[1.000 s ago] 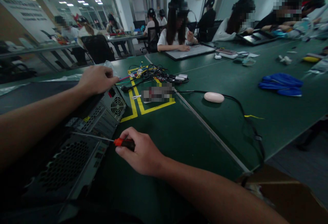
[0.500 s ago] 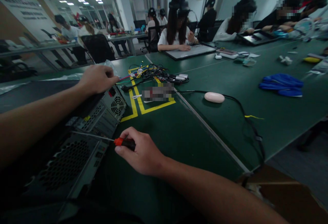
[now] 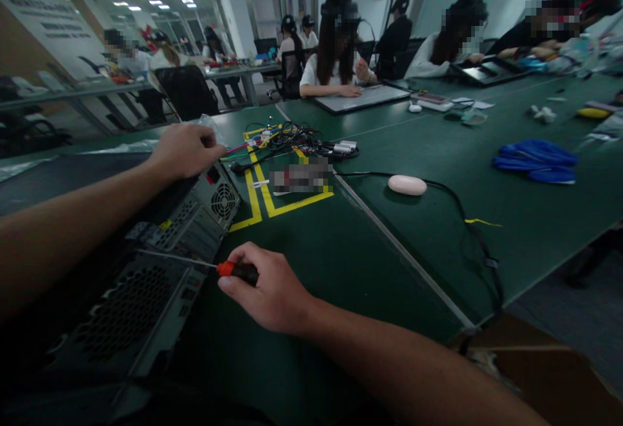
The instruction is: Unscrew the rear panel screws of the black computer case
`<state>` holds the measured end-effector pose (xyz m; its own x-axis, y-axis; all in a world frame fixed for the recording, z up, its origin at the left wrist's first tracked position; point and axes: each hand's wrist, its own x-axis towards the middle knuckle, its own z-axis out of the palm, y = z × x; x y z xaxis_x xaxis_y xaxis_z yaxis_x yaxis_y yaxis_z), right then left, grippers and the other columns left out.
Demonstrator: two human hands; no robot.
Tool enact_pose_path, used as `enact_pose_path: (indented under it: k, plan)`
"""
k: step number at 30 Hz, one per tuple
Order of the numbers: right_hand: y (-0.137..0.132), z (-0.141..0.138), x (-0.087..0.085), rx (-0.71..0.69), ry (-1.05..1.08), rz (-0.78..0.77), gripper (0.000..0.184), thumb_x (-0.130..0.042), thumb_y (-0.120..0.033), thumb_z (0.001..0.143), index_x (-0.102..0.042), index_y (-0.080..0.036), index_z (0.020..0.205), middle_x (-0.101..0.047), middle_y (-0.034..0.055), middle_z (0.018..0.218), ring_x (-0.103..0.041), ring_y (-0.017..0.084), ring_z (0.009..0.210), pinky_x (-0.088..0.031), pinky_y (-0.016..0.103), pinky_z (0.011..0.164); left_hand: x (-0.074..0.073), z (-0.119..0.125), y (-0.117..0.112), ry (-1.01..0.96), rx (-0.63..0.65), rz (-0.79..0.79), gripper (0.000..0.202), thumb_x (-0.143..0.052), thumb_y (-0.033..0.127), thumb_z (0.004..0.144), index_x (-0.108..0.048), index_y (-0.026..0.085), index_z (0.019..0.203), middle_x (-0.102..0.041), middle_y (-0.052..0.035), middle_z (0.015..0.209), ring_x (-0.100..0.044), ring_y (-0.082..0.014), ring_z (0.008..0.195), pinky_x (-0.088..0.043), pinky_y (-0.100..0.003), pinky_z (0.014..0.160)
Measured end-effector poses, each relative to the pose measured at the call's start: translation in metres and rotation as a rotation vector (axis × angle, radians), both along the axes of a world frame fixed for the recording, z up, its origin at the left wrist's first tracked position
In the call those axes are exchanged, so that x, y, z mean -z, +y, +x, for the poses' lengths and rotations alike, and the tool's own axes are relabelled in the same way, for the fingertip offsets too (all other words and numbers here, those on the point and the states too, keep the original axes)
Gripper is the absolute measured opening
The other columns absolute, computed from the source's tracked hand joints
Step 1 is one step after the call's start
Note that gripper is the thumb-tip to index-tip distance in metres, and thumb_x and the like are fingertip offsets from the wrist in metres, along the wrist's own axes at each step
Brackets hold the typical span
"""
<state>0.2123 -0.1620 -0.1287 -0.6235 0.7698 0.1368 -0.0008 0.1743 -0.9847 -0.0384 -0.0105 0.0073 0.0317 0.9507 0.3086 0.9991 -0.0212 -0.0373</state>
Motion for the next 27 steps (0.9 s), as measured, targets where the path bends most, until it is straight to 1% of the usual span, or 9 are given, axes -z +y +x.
enact_pose_path:
  k: [5,8,10,15,17,19,21,24,27]
  plan:
    - [0.0,0.001,-0.003,0.015,-0.01,0.016,0.018,-0.084,-0.039,0.109,-0.075,-0.024,0.113,-0.077,0.002,0.102,-0.072,0.021,0.091,-0.057,0.036,0.086,0.0,-0.003,0.006,-0.028,0.021,-0.028,0.039,-0.06,0.047,0.102,-0.087,0.019,0.1,-0.083,-0.0181,0.104,-0.073,-0.0347,0.1,-0.053,-0.05,0.092]
    - [0.002,0.003,-0.005,0.035,-0.058,0.099,0.02,-0.083,-0.042,0.111,-0.079,-0.023,0.111,-0.078,0.0031,0.103,-0.071,0.022,0.093,-0.057,0.036,0.089,0.002,-0.006,0.012,-0.08,0.038,-0.024,0.033,-0.067,0.048,0.093,-0.088,0.023,0.093,-0.083,-0.0185,0.099,-0.077,-0.0403,0.102,-0.056,-0.055,0.096]
    - [0.003,0.003,-0.005,0.04,-0.076,0.148,0.021,-0.079,-0.043,0.114,-0.081,-0.023,0.111,-0.079,0.0044,0.105,-0.072,0.023,0.096,-0.057,0.038,0.093,0.003,-0.008,0.013,-0.102,0.045,-0.012,0.031,-0.069,0.049,0.089,-0.089,0.025,0.093,-0.084,-0.0176,0.098,-0.077,-0.0421,0.104,-0.057,-0.057,0.1]
    - [0.002,0.002,-0.004,0.015,-0.066,0.145,0.026,-0.069,-0.044,0.119,-0.08,-0.022,0.112,-0.079,0.0051,0.103,-0.073,0.023,0.096,-0.056,0.038,0.092,0.002,-0.006,0.009,-0.111,0.035,-0.001,0.034,-0.068,0.051,0.09,-0.089,0.026,0.1,-0.085,-0.0173,0.106,-0.076,-0.0416,0.11,-0.059,-0.054,0.101]
    - [0.001,0.002,-0.004,0.01,-0.062,0.107,0.022,-0.077,-0.044,0.114,-0.077,-0.023,0.119,-0.078,0.003,0.103,-0.071,0.022,0.093,-0.055,0.036,0.088,0.001,-0.005,0.007,-0.119,0.015,-0.004,0.032,-0.07,0.052,0.091,-0.089,0.027,0.101,-0.086,-0.0172,0.108,-0.076,-0.0425,0.112,-0.06,-0.054,0.101]
    - [0.0,0.002,-0.005,0.016,-0.072,0.069,0.029,-0.088,-0.041,0.104,-0.072,-0.025,0.122,-0.076,-0.0006,0.1,-0.068,0.02,0.087,-0.054,0.034,0.084,0.0,-0.004,0.005,-0.13,-0.007,0.001,0.031,-0.071,0.053,0.09,-0.089,0.028,0.101,-0.086,-0.0171,0.109,-0.075,-0.0435,0.115,-0.06,-0.055,0.102]
    - [0.0,0.002,-0.007,0.032,-0.082,0.06,0.034,-0.093,-0.037,0.098,-0.068,-0.026,0.118,-0.073,-0.0028,0.097,-0.066,0.019,0.085,-0.053,0.034,0.082,0.0,-0.003,0.005,-0.149,-0.024,0.009,0.031,-0.073,0.054,0.089,-0.089,0.029,0.1,-0.085,-0.0173,0.109,-0.074,-0.0443,0.117,-0.06,-0.055,0.103]
    - [0.0,0.002,-0.008,0.039,-0.08,0.077,0.029,-0.09,-0.035,0.1,-0.065,-0.027,0.112,-0.072,-0.0023,0.098,-0.066,0.019,0.086,-0.053,0.035,0.084,0.0,-0.003,0.005,-0.168,-0.042,-0.001,0.031,-0.075,0.055,0.088,-0.089,0.029,0.099,-0.085,-0.0169,0.108,-0.074,-0.0454,0.118,-0.059,-0.055,0.104]
    - [0.0,0.002,-0.008,0.021,-0.07,0.075,0.022,-0.084,-0.036,0.105,-0.066,-0.026,0.112,-0.072,-0.0018,0.098,-0.066,0.02,0.087,-0.055,0.037,0.087,0.0,-0.003,0.005,-0.155,-0.049,-0.002,0.033,-0.073,0.056,0.089,-0.089,0.029,0.1,-0.085,-0.0163,0.107,-0.074,-0.0455,0.119,-0.058,-0.053,0.103]
